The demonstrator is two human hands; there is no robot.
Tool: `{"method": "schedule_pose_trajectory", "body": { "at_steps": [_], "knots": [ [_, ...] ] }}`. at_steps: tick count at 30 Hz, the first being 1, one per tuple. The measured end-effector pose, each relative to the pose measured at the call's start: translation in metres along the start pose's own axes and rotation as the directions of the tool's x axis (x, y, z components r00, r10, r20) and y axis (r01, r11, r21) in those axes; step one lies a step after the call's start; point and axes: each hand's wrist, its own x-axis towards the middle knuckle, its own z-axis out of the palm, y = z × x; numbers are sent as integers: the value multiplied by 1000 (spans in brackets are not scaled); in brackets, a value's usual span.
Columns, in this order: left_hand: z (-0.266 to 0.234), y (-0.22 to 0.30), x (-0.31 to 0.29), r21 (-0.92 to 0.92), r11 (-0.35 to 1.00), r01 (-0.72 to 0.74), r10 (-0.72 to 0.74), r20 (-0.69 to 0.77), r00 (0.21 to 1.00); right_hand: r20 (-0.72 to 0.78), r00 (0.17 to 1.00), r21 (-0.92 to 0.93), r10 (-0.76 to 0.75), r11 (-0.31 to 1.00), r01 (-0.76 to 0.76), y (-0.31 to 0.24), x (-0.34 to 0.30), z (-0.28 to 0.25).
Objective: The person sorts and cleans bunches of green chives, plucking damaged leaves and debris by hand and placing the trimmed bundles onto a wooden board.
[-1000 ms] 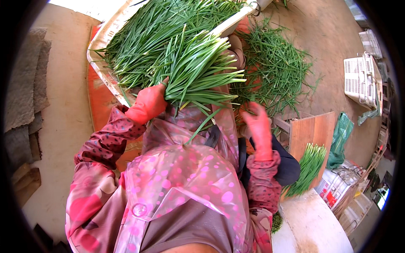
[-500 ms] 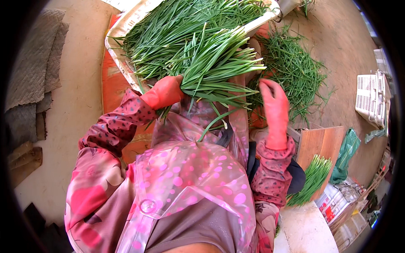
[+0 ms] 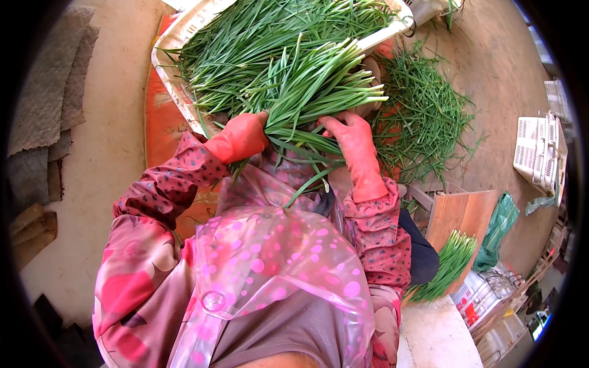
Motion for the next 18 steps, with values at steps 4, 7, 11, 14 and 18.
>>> {"method": "schedule_pose_trajectory", "body": {
  "at_steps": [4, 7, 11, 14, 18],
  "knots": [
    [-12, 3, -1, 99, 995, 23, -26, 29, 999, -355, 930, -223, -94, 975, 13, 46, 5, -53],
    [-43, 4, -2, 143, 990, 15, -9, -44, 999, -540, 837, -366, -88, 920, -139, 100, -14, -128],
    [-102, 39, 28, 341, 933, -115, 135, -35, 990, -560, 820, -547, 118, 691, -473, 153, -63, -187],
    [-135, 88, 51, 563, 808, -172, 244, -54, 968, -412, 906, -703, 97, 599, -384, 131, -91, -165],
    [-170, 117, 87, 524, 720, -455, 555, -40, 831, 101, 994, -104, 41, 994, -31, 58, -97, -69]
  ]
}}
